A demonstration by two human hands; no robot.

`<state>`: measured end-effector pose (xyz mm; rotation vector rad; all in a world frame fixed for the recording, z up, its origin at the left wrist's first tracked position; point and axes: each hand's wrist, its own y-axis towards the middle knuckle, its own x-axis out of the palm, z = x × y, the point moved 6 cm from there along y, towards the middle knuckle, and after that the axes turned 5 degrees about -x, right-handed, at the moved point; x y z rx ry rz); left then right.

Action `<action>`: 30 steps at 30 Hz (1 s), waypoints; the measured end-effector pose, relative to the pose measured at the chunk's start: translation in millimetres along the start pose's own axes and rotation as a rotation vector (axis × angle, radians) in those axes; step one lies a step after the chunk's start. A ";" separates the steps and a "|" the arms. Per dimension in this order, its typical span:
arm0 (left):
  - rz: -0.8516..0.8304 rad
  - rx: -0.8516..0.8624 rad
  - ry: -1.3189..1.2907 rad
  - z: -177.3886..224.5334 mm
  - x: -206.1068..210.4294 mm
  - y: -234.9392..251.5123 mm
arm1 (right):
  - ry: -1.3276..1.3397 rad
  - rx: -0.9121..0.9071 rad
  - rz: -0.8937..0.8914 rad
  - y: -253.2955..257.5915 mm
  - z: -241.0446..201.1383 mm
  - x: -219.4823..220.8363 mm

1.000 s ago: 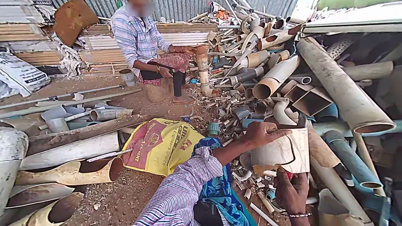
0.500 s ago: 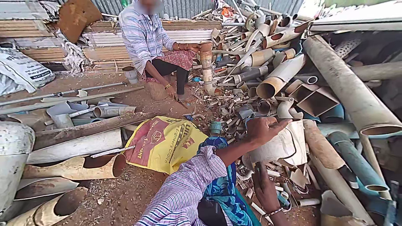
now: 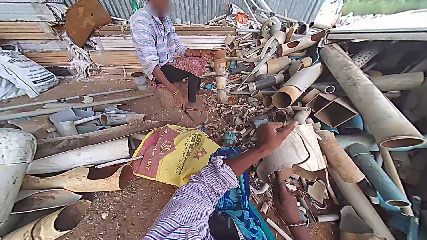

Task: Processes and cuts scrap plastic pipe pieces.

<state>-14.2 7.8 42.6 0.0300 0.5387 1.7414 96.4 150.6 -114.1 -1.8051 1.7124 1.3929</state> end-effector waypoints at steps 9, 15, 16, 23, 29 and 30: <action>0.033 0.027 0.037 4.4 -6.3 -0.4 | -0.054 -0.039 0.001 -0.1 -18.7 0.4; 0.064 0.017 0.007 -2.1 -10.9 4.6 | -0.075 0.062 0.024 1.2 9.7 -9.5; 0.064 0.022 0.013 -1.5 -10.9 4.1 | -0.082 0.014 0.051 -0.2 2.7 -9.0; 0.077 -0.003 0.000 -3.5 -15.0 4.8 | -0.118 0.074 -0.028 0.0 15.3 -0.3; 0.082 0.004 0.003 -4.4 -16.7 5.2 | -0.125 -0.027 0.102 -3.6 11.0 -6.7; 0.087 0.010 0.008 -2.6 -17.6 4.4 | -0.132 -0.050 0.065 -4.0 6.1 -2.7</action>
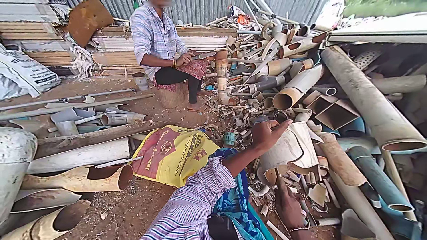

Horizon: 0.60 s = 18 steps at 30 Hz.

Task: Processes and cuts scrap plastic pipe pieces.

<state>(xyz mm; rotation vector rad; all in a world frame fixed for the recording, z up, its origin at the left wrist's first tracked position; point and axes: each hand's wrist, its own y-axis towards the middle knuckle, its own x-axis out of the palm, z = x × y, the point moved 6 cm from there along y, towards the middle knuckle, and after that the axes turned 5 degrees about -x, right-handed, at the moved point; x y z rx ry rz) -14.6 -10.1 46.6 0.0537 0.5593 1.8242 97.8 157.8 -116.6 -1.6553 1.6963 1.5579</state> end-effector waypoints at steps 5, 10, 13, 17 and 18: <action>0.028 0.017 -0.024 -2.7 -4.1 2.0 | 0.010 0.105 -0.044 -8.1 27.1 16.4; 0.039 0.030 -0.024 -4.5 -4.2 3.6 | -0.008 0.008 0.059 -16.1 24.0 17.6; 0.054 0.045 -0.023 -2.9 -5.3 2.6 | 0.005 0.016 -0.046 -18.7 25.6 30.1; 0.053 0.047 -0.013 -3.4 -5.9 2.5 | 0.027 0.098 0.067 -28.9 49.3 33.8; 0.049 0.037 -0.014 -4.2 -6.1 3.0 | 0.011 0.061 0.098 -29.7 47.2 32.2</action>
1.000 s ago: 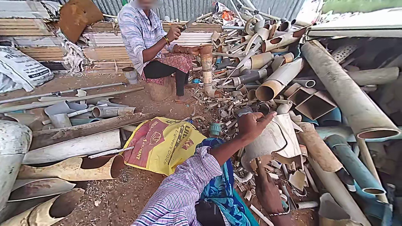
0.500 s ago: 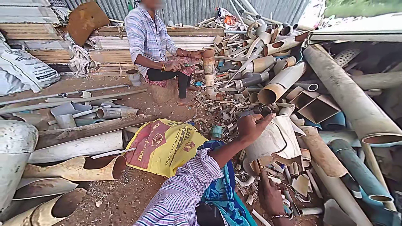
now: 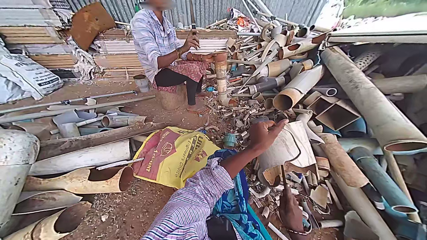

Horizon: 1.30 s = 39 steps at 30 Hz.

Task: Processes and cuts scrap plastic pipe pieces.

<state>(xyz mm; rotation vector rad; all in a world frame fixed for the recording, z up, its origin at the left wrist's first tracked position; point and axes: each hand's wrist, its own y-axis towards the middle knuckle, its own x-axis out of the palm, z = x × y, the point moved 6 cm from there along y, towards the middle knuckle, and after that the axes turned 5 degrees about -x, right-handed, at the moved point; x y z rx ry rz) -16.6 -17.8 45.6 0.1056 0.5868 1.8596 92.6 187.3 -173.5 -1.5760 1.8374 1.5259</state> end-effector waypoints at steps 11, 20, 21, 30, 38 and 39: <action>-0.010 0.014 -0.010 -1.2 3.6 -1.2 | 0.017 -0.030 -0.077 -2.2 -7.1 9.7; 0.099 0.033 -0.040 -19.0 2.5 7.7 | 0.126 0.091 -0.202 2.9 1.9 3.1; 0.110 0.046 -0.036 -18.9 2.3 9.4 | 0.127 0.055 -0.147 4.0 1.6 1.0; 0.131 0.059 0.005 -13.2 -5.4 9.3 | 0.071 0.010 -0.139 5.5 8.8 -0.8; 0.175 0.100 -0.018 -20.1 -5.9 14.0 | 0.082 0.117 -0.359 -4.0 9.7 13.3; 0.180 0.110 -0.016 -18.5 -6.1 14.8 | 0.081 0.085 -0.310 -2.0 7.6 10.9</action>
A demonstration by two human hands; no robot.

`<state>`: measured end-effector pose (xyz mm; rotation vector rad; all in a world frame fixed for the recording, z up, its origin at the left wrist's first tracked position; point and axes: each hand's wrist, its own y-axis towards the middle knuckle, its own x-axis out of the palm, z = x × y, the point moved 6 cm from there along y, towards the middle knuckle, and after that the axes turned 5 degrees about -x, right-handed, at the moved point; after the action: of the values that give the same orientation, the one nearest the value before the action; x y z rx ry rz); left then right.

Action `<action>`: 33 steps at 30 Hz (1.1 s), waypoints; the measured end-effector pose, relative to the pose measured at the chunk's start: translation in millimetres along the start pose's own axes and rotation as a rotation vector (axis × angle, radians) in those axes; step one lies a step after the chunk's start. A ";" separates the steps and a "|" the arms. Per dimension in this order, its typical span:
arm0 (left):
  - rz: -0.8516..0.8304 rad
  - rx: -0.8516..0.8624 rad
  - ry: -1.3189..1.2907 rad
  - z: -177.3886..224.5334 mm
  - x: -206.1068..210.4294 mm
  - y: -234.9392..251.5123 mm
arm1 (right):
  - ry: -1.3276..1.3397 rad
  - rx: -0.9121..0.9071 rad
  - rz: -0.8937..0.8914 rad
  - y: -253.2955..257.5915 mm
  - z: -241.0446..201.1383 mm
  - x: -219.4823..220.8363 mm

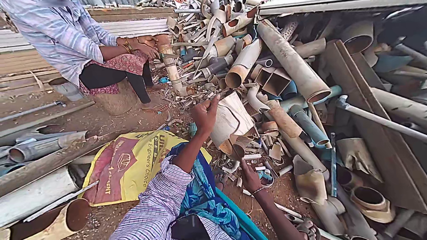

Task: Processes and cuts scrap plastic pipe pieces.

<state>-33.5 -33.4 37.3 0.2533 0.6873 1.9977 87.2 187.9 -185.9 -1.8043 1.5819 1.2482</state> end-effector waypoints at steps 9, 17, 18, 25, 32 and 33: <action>-0.004 0.021 -0.033 -1.6 1.4 1.4 | 0.691 0.466 -0.098 12.2 7.1 9.7; -0.099 -0.073 0.102 6.4 -6.3 -5.4 | 0.275 0.197 0.098 30.2 -17.2 -43.3; -0.120 -0.089 0.103 8.0 -5.8 -6.9 | 0.119 0.116 0.188 30.9 -18.8 -51.3; -0.168 -0.101 0.002 10.7 -2.4 -13.2 | -0.131 0.108 0.018 13.5 -30.4 -5.2; -0.163 -0.049 0.102 14.1 -2.8 -15.3 | -0.117 -0.082 -0.073 9.3 -50.9 15.6; -0.167 -0.053 0.097 13.4 -2.7 -15.4 | -0.137 -0.055 -0.048 12.7 -38.7 12.7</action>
<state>-14.8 -25.2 39.9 0.0655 0.6924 1.8740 87.7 146.9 -174.2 -1.7393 1.4351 1.3740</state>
